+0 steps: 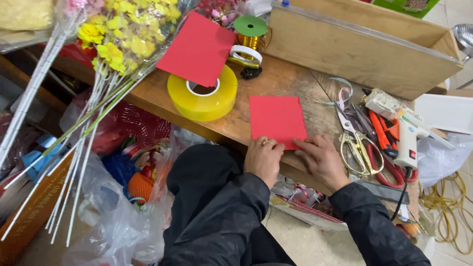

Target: Folding a piece of red paper into an accordion shape, wrapping it with a strip, and then using a glue gun to secure the craft.

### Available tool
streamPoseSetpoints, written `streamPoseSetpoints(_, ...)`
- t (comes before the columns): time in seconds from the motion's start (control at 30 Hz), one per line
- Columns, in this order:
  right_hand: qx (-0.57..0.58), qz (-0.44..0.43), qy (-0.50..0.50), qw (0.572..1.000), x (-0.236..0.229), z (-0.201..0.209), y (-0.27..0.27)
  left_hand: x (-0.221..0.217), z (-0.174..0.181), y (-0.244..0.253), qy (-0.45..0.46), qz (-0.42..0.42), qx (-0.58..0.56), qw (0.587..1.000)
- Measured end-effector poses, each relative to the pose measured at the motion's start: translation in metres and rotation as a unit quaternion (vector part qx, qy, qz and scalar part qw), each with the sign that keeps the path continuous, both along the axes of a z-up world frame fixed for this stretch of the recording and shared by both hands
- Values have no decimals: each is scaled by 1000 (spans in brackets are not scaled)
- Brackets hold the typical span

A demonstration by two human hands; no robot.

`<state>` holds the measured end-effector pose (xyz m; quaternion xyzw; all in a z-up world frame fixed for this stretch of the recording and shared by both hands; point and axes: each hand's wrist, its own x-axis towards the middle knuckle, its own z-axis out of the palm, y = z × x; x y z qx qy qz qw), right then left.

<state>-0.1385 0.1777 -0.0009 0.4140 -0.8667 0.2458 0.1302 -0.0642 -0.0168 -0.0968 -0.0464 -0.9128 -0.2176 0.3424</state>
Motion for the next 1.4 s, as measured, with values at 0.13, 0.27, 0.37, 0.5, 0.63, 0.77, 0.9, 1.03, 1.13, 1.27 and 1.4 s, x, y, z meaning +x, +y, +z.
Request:
streamPoseSetpoints(0.13, -55, 15, -110, 992, 3, 26, -11, 5, 33, -6, 16, 8, 34, 999)
streamPoseSetpoints(0.27, -93, -39, -258, 961, -7, 29, -17, -3, 38, -15, 15, 42, 37, 998)
streamPoseSetpoints(0.37, -90, -59, -301, 947, -12, 30, -19, 6, 60, -15, 14, 41, 21, 999)
streamPoseSetpoints(0.5, -77, -66, -275, 956, -12, 33, -25, -3, 33, -12, 38, 36, -102, 993)
streamPoseSetpoints(0.63, -64, -70, -244, 965, -7, 25, -24, 14, 38, -8, 48, 19, -117, 992)
streamPoseSetpoints(0.77, -74, -77, -205, 973, -7, 12, -21, 14, 28, -2, 32, 38, -143, 988)
streamPoseSetpoints(0.9, -96, -80, -153, 980, 1, 3, -19, 16, 32, -4, 21, 66, -162, 984)
streamPoseSetpoints(1.03, -77, -61, -31, 995, 12, -6, -16, 21, 43, -6, 19, 60, -178, 982)
streamPoseSetpoints(1.13, -20, -40, 126, 991, 36, 3, -18, 24, 47, -7, 19, 61, -194, 979)
streamPoseSetpoints(1.27, 23, -65, 183, 981, 56, 7, -22, 27, 29, 0, 5, 54, -204, 977)
streamPoseSetpoints(1.4, 79, -79, 201, 973, 70, 7, -21, 47, 35, 29, -58, 113, -190, 973)
